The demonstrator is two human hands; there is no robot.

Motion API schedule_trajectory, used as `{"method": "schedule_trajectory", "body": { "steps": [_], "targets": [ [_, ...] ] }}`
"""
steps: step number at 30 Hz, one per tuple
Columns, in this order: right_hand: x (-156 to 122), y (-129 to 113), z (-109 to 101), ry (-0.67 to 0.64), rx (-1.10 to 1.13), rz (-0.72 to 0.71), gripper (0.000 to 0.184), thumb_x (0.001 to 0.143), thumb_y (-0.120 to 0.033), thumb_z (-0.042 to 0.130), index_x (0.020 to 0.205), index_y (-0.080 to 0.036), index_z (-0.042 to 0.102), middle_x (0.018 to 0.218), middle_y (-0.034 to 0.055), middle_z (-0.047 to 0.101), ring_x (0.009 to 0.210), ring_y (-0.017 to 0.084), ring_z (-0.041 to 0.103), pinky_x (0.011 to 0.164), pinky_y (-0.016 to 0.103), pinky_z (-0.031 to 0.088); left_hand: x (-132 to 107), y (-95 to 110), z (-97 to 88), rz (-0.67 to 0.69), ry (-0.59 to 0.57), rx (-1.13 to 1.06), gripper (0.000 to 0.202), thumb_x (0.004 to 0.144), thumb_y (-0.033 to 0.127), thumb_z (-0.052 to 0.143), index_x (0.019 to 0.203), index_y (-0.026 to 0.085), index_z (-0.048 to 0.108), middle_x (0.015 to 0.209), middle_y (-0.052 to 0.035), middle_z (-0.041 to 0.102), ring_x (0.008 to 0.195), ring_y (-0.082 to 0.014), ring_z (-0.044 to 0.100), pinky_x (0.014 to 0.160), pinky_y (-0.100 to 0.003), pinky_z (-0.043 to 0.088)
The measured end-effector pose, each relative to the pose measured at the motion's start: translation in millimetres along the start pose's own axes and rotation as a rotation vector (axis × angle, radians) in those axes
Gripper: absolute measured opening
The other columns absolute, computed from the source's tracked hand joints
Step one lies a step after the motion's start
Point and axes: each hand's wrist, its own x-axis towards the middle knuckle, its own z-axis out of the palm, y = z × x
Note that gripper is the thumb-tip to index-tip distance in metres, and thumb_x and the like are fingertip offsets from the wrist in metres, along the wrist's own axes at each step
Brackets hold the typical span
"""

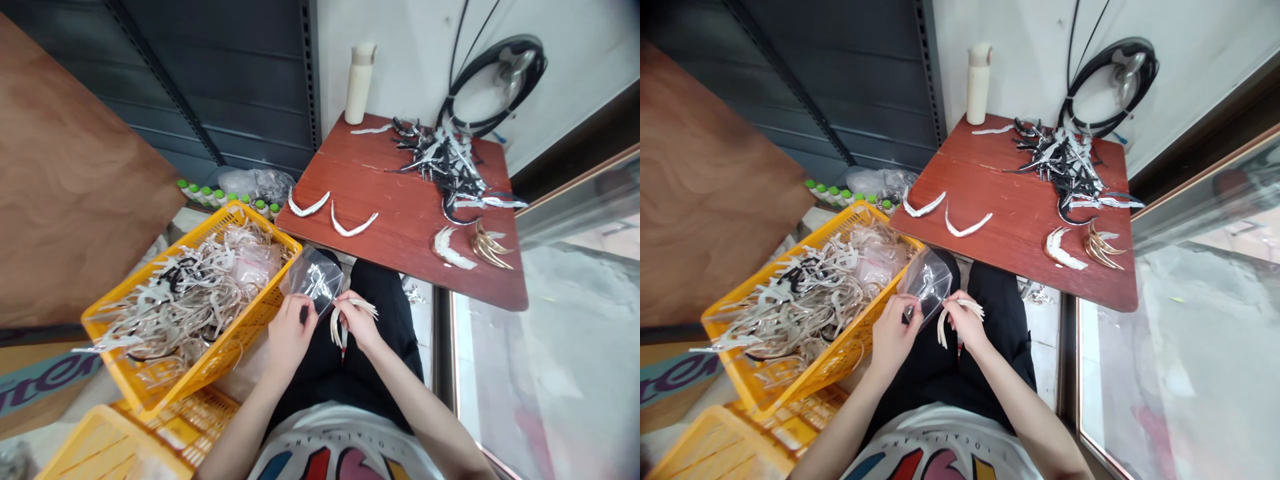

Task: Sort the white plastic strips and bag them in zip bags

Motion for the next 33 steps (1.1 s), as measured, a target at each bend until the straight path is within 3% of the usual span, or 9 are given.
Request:
{"method": "schedule_trajectory", "body": {
  "steps": [6, 10, 12, 15, 20, 25, 29, 33],
  "targets": [
    [-30.0, -6.6, 2.1, 0.387, 0.1, -0.416, 0.019, 0.086, -0.038, 0.059, 0.081, -0.021, 0.053, 0.054, -0.0056, 0.053, 0.042, 0.01, 0.047, 0.04, 0.02, 0.036, -4.2, -3.7, 14.5, -0.017, -0.067, -0.101, 0.007, 0.088, 0.018, 0.053, 0.09, 0.022, 0.058, 0.094, -0.0007, 0.067, 0.086, -0.0154, 0.065, 0.076, -0.026, 0.05],
    [-31.1, -9.7, 8.0, 0.345, -0.135, -0.747, 0.014, 0.085, -0.033, 0.063, 0.086, -0.02, 0.06, 0.069, -0.0001, 0.064, 0.053, 0.013, 0.059, 0.051, 0.025, 0.049, -3.8, -1.3, 13.4, -0.017, -0.108, -0.19, 0.008, 0.09, 0.02, 0.053, 0.091, 0.022, 0.06, 0.093, -0.0005, 0.066, 0.083, -0.0144, 0.065, 0.077, -0.025, 0.052],
    [-22.6, -9.7, 10.0, 0.302, -0.269, -0.843, 0.01, 0.084, -0.03, 0.064, 0.085, -0.02, 0.064, 0.072, 0.0014, 0.066, 0.06, 0.015, 0.062, 0.058, 0.027, 0.051, -3.6, 1.0, 12.2, -0.02, -0.121, -0.221, 0.007, 0.09, 0.021, 0.053, 0.091, 0.022, 0.06, 0.094, -0.0006, 0.066, 0.084, -0.0141, 0.065, 0.077, -0.024, 0.052],
    [-10.2, -7.9, 10.2, 0.303, -0.274, -0.792, 0.011, 0.085, -0.031, 0.064, 0.086, -0.02, 0.066, 0.075, 0.0022, 0.067, 0.061, 0.014, 0.063, 0.059, 0.027, 0.052, -4.4, 4.6, 11.1, -0.019, -0.109, -0.242, 0.008, 0.091, 0.022, 0.052, 0.091, 0.023, 0.06, 0.095, -0.0009, 0.065, 0.086, -0.0137, 0.065, 0.076, -0.023, 0.054],
    [-3.7, -12.1, 8.1, 0.305, -0.07, -0.506, 0.021, 0.082, -0.038, 0.068, 0.088, -0.018, 0.063, 0.065, -0.0008, 0.065, 0.053, 0.013, 0.062, 0.053, 0.024, 0.051, -6.1, 9.3, 11.5, -0.003, -0.067, -0.207, 0.007, 0.091, 0.021, 0.052, 0.091, 0.022, 0.059, 0.095, -0.001, 0.067, 0.085, -0.0136, 0.066, 0.076, -0.023, 0.053],
    [0.0, -32.6, 9.9, 0.211, 0.317, -0.238, 0.026, 0.081, -0.038, 0.067, 0.071, -0.019, 0.051, 0.047, -0.0077, 0.05, 0.037, 0.008, 0.045, 0.035, 0.017, 0.034, -6.1, 7.7, 14.5, 0.012, -0.115, -0.055, 0.007, 0.089, 0.018, 0.053, 0.09, 0.022, 0.059, 0.093, 0.0, 0.068, 0.081, -0.0142, 0.066, 0.071, -0.023, 0.05],
    [1.9, -40.8, 18.0, 0.282, 0.471, -0.288, 0.028, 0.083, -0.041, 0.062, 0.073, -0.021, 0.045, 0.05, -0.0088, 0.048, 0.04, 0.008, 0.045, 0.038, 0.018, 0.035, -6.9, 3.9, 20.2, -0.001, -0.15, -0.027, 0.006, 0.09, 0.021, 0.054, 0.092, 0.023, 0.059, 0.087, 0.0015, 0.068, 0.076, -0.0139, 0.067, 0.067, -0.023, 0.049],
    [5.8, -24.2, 23.7, 0.4, 0.285, -0.447, 0.028, 0.086, -0.044, 0.062, 0.079, -0.021, 0.047, 0.054, -0.0073, 0.055, 0.043, 0.01, 0.051, 0.041, 0.02, 0.041, -9.3, 2.2, 26.3, -0.016, -0.129, 0.0, 0.005, 0.09, 0.023, 0.054, 0.091, 0.022, 0.058, 0.083, 0.002, 0.068, 0.069, -0.0133, 0.066, 0.063, -0.022, 0.047]
  ]
}}
